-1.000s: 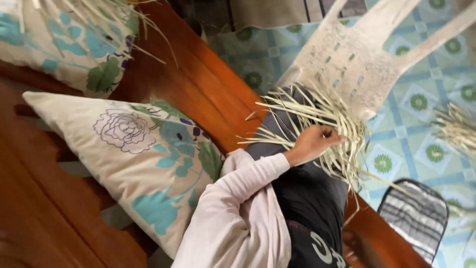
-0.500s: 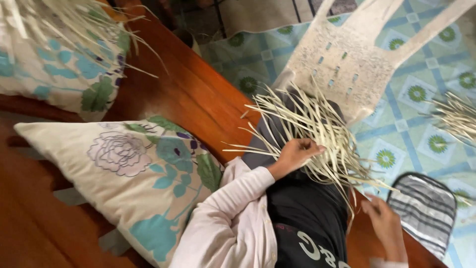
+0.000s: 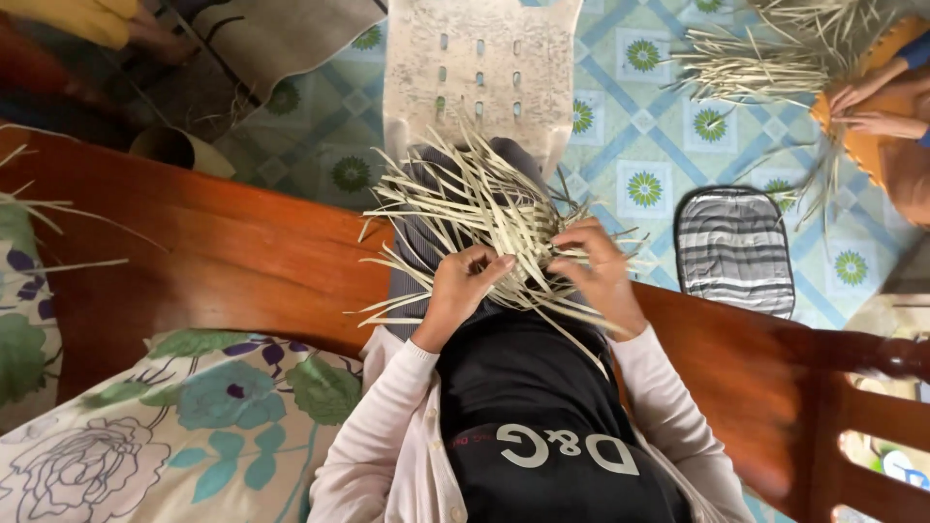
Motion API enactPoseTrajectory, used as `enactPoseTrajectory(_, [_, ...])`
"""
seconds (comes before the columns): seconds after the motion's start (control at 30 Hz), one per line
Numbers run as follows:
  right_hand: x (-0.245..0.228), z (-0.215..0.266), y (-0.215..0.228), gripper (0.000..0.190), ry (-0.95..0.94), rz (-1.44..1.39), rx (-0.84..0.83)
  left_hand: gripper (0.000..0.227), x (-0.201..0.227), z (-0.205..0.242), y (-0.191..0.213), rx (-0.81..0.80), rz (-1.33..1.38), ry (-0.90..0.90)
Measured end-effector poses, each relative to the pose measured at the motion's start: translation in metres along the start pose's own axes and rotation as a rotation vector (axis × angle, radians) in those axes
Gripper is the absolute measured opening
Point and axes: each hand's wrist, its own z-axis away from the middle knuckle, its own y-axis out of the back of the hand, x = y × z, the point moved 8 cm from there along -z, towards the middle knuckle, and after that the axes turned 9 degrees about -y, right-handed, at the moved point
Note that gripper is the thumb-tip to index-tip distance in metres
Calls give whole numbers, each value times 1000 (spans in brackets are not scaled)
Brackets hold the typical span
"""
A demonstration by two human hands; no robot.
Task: A person is weaving a basket by interlacing thin strips of dried plant material in a repetitive pattern.
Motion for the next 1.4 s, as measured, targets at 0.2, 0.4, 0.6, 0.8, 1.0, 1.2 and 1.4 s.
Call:
enactPoseTrajectory(0.2, [60, 38, -21, 25, -232, -71, 72, 43, 6, 0, -3, -76, -52, -34])
enactPoseTrajectory(0.4, [68, 47, -20, 20, -249, -142, 113, 41, -17, -2, -20, -112, 4, -31])
enactPoseTrajectory(0.6, [78, 47, -25, 24, -255, -110, 50, 45, -29, -3, -25, -153, 71, 33])
enactPoseTrajectory(0.8, [97, 52, -30, 24, -234, -35, -23, 35, -68, 5, -41, -114, 194, 199])
enactPoseTrajectory(1.0, [48, 46, -32, 22, -149, 119, -93, 33, -53, 4, -46, -113, 229, 216])
enactPoseTrajectory(1.2, [-22, 37, -15, 22, -90, 323, -130, 55, -43, 5, -43, -119, 146, 184])
enactPoseTrajectory(1.4, [-24, 29, -11, 22, -150, 183, -54, 48, -34, 8, -46, -160, 126, 101])
